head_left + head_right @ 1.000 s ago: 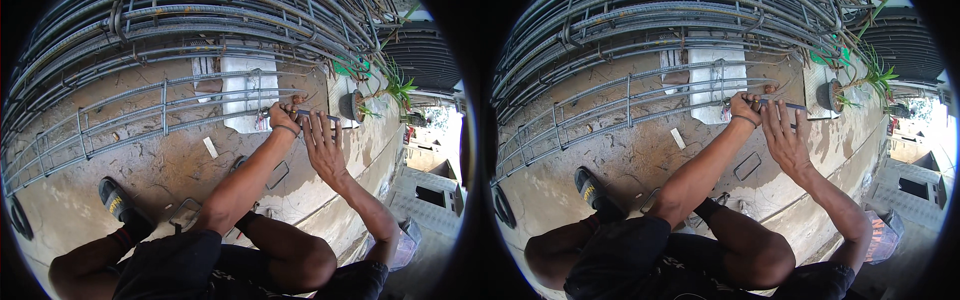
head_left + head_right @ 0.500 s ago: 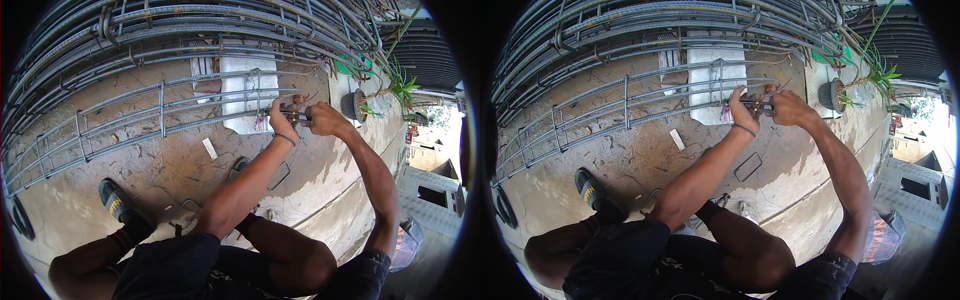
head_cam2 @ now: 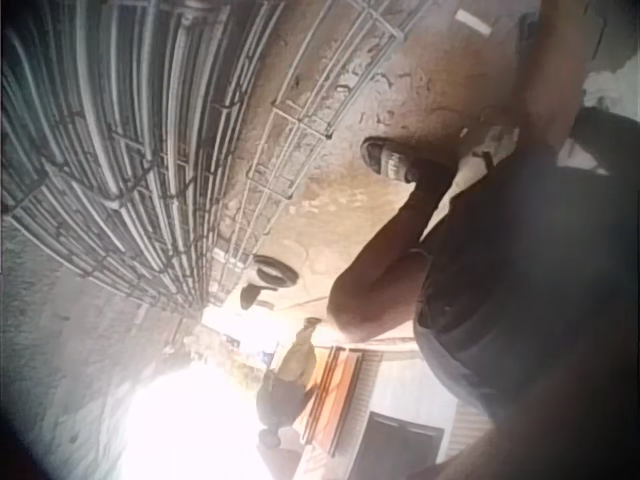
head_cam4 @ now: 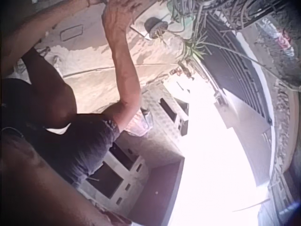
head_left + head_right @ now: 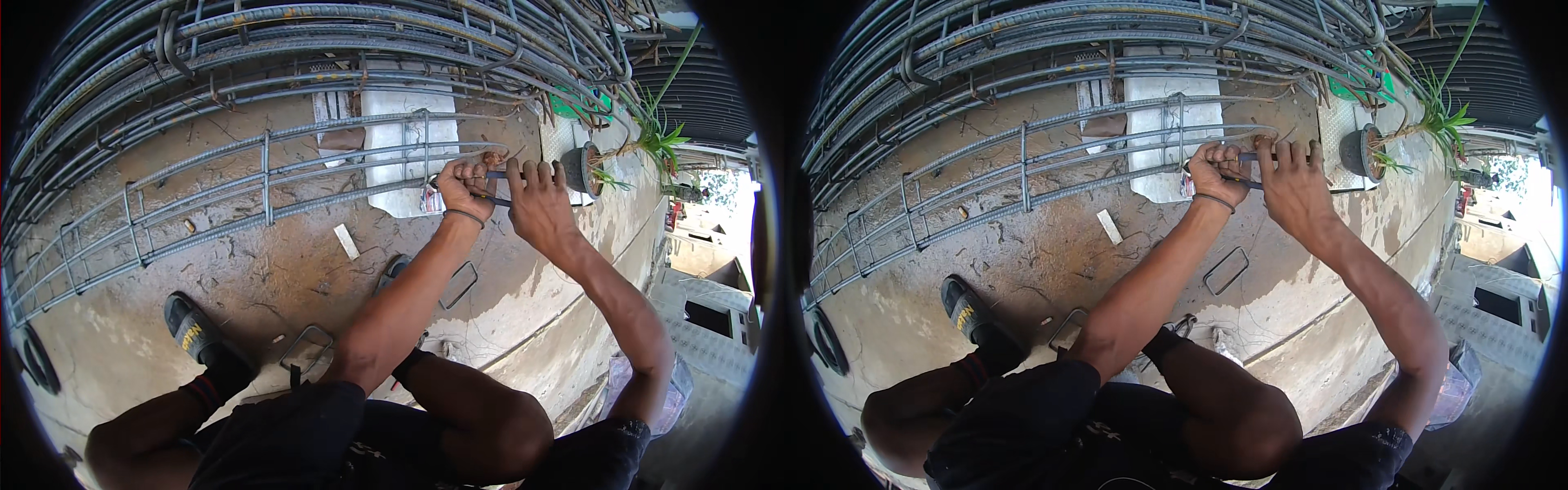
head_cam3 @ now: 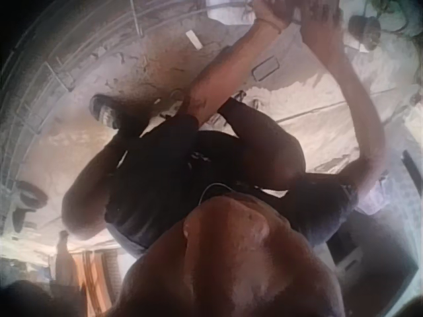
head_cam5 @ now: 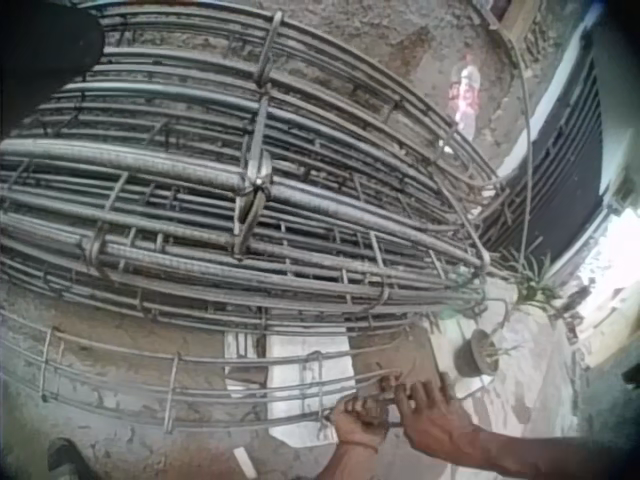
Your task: The person secures rebar segments together by hand and with pliers, using thin metal wire to tie the intersections of a rebar cage structure.
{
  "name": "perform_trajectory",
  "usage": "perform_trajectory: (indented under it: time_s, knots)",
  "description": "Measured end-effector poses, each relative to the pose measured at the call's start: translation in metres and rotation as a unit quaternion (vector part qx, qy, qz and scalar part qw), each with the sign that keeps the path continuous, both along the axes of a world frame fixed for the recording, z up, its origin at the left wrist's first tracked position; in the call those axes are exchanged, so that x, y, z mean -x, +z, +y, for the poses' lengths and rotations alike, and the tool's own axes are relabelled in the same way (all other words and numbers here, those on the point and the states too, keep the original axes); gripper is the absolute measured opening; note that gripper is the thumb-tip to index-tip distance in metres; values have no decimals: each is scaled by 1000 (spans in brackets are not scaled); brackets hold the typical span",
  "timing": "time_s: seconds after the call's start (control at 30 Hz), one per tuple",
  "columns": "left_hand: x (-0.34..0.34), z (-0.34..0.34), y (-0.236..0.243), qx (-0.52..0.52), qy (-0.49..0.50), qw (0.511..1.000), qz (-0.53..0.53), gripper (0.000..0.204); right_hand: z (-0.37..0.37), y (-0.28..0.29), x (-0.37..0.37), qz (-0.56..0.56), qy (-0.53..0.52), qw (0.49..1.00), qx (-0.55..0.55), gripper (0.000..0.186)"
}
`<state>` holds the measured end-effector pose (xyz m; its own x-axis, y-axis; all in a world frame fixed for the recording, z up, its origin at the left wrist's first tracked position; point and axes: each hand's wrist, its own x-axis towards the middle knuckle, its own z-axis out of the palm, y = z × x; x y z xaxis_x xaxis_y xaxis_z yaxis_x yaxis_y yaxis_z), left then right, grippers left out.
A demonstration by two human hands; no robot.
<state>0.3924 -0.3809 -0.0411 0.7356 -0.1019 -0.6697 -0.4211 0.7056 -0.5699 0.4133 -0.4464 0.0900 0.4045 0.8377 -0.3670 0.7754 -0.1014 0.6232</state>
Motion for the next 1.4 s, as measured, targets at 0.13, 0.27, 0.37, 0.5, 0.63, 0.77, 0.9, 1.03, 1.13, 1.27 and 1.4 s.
perform_trajectory:
  time_s: [0.13, 0.27, 0.37, 0.5, 0.63, 0.77, 0.9, 1.03, 1.13, 1.27, 1.4]
  knots:
    - [-13, -4, 3, 29, -17, 999, 18, 25, -36, -21, -20, -50, 83, 994, -51, 44]
    - [-29, -9, 1, 25, 13, 999, 24, 20, -18, -20, -61, 86, -39, 995, -10, 35]
    - [-30, -1, 8, 10, -37, 995, 87, 22, 11, -14, -73, 136, -127, 982, 40, 25]
    - [-8, -21, -2, -50, -40, 995, 74, 25, 15, -10, -71, 264, -236, 933, 64, 19]
    - [19, -34, -1, -160, -23, 987, -12, 24, 3, -6, -54, 434, -567, 693, 103, 28]
    - [23, -35, -7, -140, -2, 983, -122, 24, -15, -3, -44, 507, -702, 495, 79, 31]
    - [16, -23, 5, -71, -53, 996, -12, 31, 2, 18, -18, 349, -401, 845, 46, 43]
    - [7, 5, 0, -38, -50, 996, 57, 26, -19, -25, 20, -91, 15, 996, -5, 48]
    - [-3, -10, 7, 2, -63, 997, 47, 26, -43, -43, -14, 28, -119, 991, -53, 32]
    - [12, -19, -14, -89, -27, 989, 117, 26, -16, -18, -34, 269, -332, 904, -21, 21]
    - [33, -51, 14, -247, -135, 943, 180, 25, -15, -1, -31, 503, -623, 598, 42, 17]
